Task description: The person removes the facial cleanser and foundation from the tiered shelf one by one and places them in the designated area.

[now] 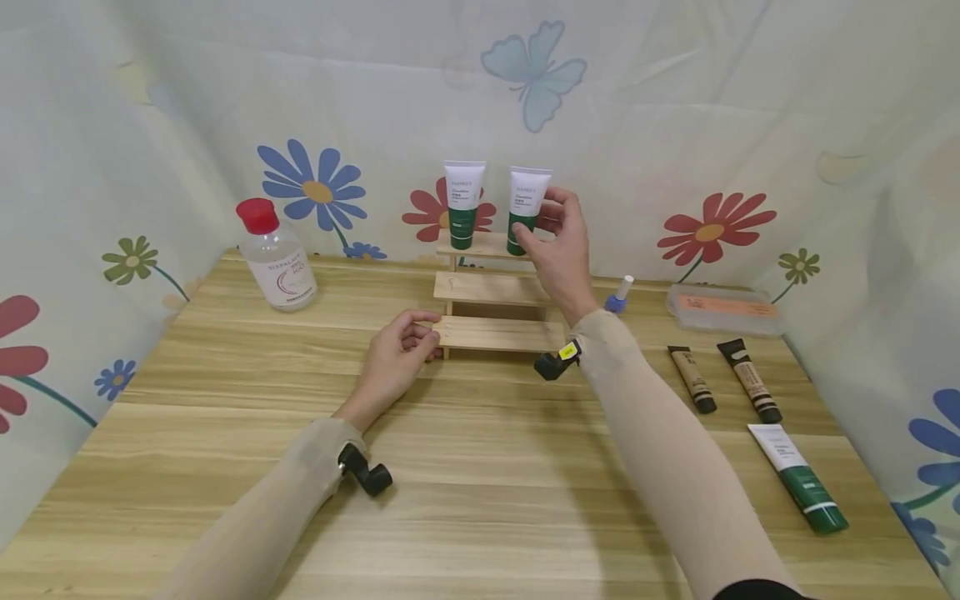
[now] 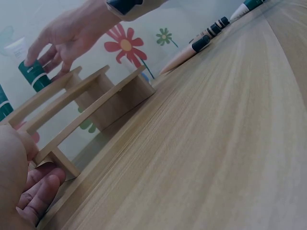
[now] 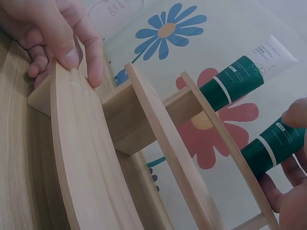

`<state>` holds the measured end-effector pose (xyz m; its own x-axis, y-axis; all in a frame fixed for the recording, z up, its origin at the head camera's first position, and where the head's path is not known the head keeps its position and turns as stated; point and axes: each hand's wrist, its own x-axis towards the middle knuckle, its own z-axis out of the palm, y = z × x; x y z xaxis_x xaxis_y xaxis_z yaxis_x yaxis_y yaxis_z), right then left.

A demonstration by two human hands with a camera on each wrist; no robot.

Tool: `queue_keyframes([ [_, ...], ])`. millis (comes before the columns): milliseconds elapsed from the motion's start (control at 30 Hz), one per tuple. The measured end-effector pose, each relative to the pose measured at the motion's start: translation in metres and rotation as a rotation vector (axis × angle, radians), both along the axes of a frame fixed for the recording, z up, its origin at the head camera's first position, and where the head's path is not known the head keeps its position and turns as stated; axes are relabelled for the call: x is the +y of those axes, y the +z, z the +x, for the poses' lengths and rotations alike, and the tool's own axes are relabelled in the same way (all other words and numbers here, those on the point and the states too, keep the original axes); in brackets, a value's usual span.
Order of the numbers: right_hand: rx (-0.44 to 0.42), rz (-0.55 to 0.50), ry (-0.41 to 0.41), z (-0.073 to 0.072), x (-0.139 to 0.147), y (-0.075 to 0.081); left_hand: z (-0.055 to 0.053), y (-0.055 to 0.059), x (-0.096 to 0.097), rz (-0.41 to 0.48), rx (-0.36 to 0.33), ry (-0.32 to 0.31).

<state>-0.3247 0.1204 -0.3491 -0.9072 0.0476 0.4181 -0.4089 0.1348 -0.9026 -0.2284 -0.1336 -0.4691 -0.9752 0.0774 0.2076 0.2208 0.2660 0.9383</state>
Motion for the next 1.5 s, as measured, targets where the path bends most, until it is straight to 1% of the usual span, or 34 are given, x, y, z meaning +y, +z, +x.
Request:
queue_keyframes([
  [400,0.012,0.056,-0.016,0.001,0.002,-0.001,0.000,0.000,0.000,0.003,0.008,0.001],
  [633,0.027,0.042,-0.011,0.004,0.005,-0.001,0.001,0.001,0.002,0.008,-0.001,-0.005],
  [767,0.047,0.032,-0.022,0.008,0.010,-0.002,0.001,0.001,0.002,0.012,-0.009,-0.008],
  [867,0.058,0.023,-0.030,0.012,0.015,0.000,0.002,0.001,0.002,0.011,-0.013,-0.007],
  [1067,0.065,0.015,-0.038,0.024,0.030,0.006,0.001,0.000,0.001,0.007,-0.001,-0.005],
  [1300,0.082,-0.010,-0.060,0.036,0.056,0.003,0.001,-0.001,0.000,-0.003,0.002,-0.004],
  [1400,0.095,-0.020,-0.077,0.044,0.067,0.001,0.001,-0.001,0.000,-0.007,0.001,-0.004],
  [1500,0.085,-0.012,-0.095,0.056,0.079,0.001,0.000,-0.002,-0.001,-0.009,0.003,0.000],
])
